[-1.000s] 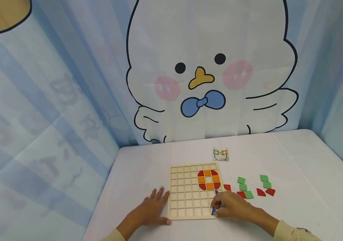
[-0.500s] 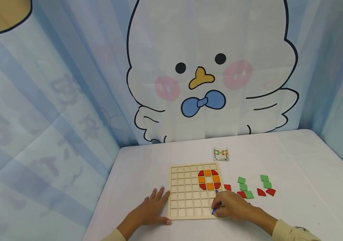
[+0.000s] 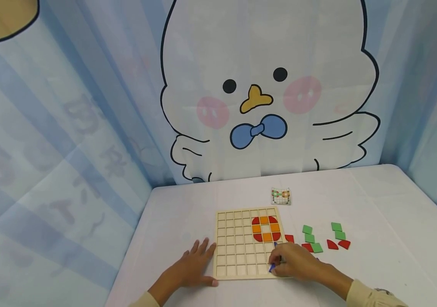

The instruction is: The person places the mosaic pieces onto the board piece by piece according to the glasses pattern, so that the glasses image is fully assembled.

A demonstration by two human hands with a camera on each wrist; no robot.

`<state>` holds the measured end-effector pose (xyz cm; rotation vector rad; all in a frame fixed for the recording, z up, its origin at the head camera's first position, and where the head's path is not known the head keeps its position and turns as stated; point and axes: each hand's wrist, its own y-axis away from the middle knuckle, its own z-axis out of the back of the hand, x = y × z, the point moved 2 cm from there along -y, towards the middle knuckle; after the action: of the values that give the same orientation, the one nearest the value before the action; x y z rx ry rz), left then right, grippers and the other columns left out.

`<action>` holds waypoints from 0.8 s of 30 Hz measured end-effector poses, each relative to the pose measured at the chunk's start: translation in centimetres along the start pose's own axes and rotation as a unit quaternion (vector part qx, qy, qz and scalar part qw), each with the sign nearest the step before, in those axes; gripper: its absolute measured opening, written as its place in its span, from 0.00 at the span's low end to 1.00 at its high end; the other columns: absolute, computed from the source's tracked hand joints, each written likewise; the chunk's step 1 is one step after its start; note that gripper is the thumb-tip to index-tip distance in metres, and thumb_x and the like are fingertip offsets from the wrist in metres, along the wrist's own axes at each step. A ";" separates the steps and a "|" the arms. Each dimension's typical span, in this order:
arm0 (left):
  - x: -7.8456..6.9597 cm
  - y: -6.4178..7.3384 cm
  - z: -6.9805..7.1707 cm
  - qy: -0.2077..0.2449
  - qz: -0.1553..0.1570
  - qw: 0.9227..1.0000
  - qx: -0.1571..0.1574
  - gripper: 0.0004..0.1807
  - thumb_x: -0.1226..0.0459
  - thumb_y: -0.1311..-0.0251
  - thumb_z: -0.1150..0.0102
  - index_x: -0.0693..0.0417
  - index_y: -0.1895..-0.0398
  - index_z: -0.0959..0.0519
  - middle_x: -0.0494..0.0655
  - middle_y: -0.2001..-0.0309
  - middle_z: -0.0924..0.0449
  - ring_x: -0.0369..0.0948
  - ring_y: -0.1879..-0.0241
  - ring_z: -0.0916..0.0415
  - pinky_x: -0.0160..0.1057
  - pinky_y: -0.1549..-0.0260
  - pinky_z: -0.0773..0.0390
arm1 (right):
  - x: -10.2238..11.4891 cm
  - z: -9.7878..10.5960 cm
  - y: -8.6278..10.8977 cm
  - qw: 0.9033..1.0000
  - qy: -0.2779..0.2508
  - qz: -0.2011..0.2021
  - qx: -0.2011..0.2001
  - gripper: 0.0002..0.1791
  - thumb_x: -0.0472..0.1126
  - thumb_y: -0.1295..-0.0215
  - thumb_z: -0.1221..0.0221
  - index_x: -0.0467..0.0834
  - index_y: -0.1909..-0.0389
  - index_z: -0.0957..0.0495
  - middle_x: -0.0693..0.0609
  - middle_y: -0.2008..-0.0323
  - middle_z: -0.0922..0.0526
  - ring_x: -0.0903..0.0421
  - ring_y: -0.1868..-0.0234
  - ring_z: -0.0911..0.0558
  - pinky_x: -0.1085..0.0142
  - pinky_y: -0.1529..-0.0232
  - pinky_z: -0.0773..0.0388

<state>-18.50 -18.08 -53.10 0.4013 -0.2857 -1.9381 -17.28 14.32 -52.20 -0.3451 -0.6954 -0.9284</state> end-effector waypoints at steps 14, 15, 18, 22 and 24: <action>0.1 0.1 0.0 -0.001 -0.004 1.000 -0.003 0.61 0.27 0.54 0.40 0.44 0.19 0.48 0.56 0.19 0.53 0.62 0.22 0.53 0.68 0.34 0.37 | -1.4 3.7 -0.1 1.000 -0.016 -0.006 -0.027 0.12 0.48 0.38 0.31 0.47 0.57 0.15 0.64 0.67 0.20 0.64 0.68 0.27 0.72 0.68 0.28; 0.0 0.1 0.0 -0.002 -0.003 1.000 -0.002 0.61 0.27 0.54 0.40 0.44 0.19 0.47 0.56 0.19 0.53 0.62 0.22 0.53 0.67 0.34 0.37 | -1.7 4.1 -0.1 0.999 -0.016 -0.014 -0.029 0.12 0.48 0.38 0.31 0.47 0.56 0.15 0.64 0.67 0.20 0.64 0.68 0.27 0.72 0.69 0.28; -0.1 0.2 0.2 -0.002 -0.002 1.000 0.001 0.62 0.27 0.54 0.40 0.44 0.19 0.48 0.56 0.19 0.53 0.62 0.22 0.53 0.67 0.34 0.37 | -2.7 5.3 0.1 0.998 -0.013 -0.034 -0.045 0.14 0.48 0.37 0.32 0.47 0.54 0.15 0.61 0.66 0.19 0.63 0.71 0.28 0.72 0.73 0.29; -0.2 0.2 0.3 -0.001 -0.002 1.000 0.004 0.61 0.27 0.54 0.40 0.44 0.19 0.48 0.56 0.19 0.53 0.63 0.22 0.53 0.68 0.34 0.37 | -4.4 6.6 0.3 0.995 -0.014 -0.070 -0.069 0.15 0.47 0.37 0.32 0.45 0.53 0.15 0.59 0.67 0.21 0.62 0.76 0.29 0.72 0.77 0.30; -0.2 0.2 0.3 -0.002 -0.003 1.000 0.004 0.61 0.27 0.54 0.40 0.44 0.19 0.48 0.56 0.19 0.53 0.63 0.22 0.53 0.68 0.34 0.37 | -5.1 7.2 0.4 0.993 -0.013 -0.083 -0.080 0.15 0.47 0.37 0.32 0.44 0.52 0.15 0.58 0.67 0.21 0.61 0.76 0.29 0.72 0.78 0.29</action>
<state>-18.40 -17.98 -52.70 0.4045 -0.2942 -1.9449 -21.89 21.66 -50.38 -0.4462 -0.6835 -1.1426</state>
